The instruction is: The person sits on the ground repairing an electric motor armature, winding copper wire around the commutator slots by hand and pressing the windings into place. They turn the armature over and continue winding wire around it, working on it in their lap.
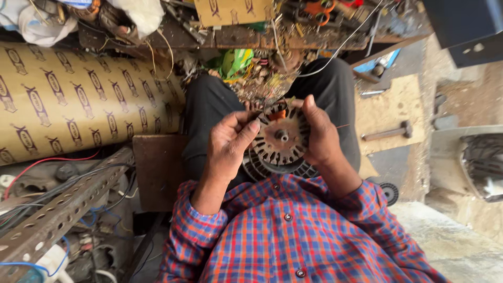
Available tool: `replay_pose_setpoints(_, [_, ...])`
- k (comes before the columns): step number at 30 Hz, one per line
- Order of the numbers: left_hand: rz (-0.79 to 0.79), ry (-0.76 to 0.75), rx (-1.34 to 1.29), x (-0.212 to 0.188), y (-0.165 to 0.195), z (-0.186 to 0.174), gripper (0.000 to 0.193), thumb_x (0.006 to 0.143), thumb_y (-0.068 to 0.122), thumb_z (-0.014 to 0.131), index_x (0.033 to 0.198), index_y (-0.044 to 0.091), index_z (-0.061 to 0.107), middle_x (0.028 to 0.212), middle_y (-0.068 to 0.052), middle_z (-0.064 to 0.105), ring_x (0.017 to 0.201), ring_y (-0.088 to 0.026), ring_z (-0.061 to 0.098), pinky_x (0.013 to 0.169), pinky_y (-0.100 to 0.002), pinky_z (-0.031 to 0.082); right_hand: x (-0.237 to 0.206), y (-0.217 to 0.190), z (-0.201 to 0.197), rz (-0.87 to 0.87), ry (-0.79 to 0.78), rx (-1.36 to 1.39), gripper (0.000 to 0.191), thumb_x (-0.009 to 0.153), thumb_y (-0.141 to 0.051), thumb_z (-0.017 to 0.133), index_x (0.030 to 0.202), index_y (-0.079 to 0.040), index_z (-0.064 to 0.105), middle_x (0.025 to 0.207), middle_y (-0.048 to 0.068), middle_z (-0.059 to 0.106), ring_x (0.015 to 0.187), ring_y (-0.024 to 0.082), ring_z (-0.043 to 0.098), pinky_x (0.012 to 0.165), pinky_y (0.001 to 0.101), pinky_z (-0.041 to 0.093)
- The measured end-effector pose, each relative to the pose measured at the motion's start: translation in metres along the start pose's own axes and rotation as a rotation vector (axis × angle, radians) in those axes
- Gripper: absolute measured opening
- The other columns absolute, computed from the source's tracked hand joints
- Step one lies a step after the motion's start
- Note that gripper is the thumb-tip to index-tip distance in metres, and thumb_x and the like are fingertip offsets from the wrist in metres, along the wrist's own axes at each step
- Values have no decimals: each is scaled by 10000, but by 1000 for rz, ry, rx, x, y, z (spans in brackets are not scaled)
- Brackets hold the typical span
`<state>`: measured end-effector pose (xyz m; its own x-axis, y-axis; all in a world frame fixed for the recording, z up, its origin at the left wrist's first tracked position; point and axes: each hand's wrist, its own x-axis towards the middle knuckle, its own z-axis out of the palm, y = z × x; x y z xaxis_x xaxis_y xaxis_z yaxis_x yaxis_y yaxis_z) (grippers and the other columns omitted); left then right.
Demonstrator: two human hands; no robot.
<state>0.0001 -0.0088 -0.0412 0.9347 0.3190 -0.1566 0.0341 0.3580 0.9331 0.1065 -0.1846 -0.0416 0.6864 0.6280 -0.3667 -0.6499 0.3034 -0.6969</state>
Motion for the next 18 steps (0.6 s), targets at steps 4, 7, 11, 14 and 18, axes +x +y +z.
replay_pose_setpoints(4, [229, 21, 286, -1, 21, 14, 347, 1028, 137, 692, 1318, -38, 620, 1206, -126, 649, 1071, -173, 598, 890, -315, 531, -3, -2, -4, 22, 128, -10, 522, 1045, -453, 528, 1211, 22, 666, 1047, 135, 752, 882, 222, 748, 790, 359, 610])
replay_pose_setpoints(7, [594, -3, 848, 0, 39, 26, 344, 1007, 125, 692, 1301, -35, 611, 1464, -208, 504, 1418, -345, 480, 1182, -460, 461, -6, -2, -5, 38, 182, 58, 482, 1066, -411, 551, 1185, 39, 678, 1039, 131, 751, 870, 214, 737, 790, 357, 609])
replay_pose_setpoints(11, [678, -58, 1074, 5, 47, 35, 220, 995, 153, 788, 1209, 110, 755, 1577, -191, 438, 1525, -413, 363, 1294, -548, 338, -6, 6, -7, -19, 30, 40, 460, 1104, -389, 547, 1162, 42, 698, 1006, 128, 750, 848, 202, 731, 779, 345, 604])
replay_pose_setpoints(14, [689, -8, 1080, 7, 40, 37, 163, 999, 173, 803, 1151, 129, 765, 1590, -165, 441, 1539, -412, 360, 1279, -548, 325, -4, 14, -9, -23, 58, 92, 403, 1111, -358, 554, 1155, 20, 688, 1000, 109, 741, 837, 190, 718, 762, 339, 595])
replay_pose_setpoints(18, [737, 78, 954, 6, 28, 39, 84, 1004, 151, 799, 1077, 127, 766, 1568, -128, 471, 1536, -388, 373, 1273, -516, 339, -4, 21, -12, -55, 7, 93, 387, 1108, -343, 554, 1163, 19, 678, 1039, 109, 734, 903, 187, 717, 834, 331, 590])
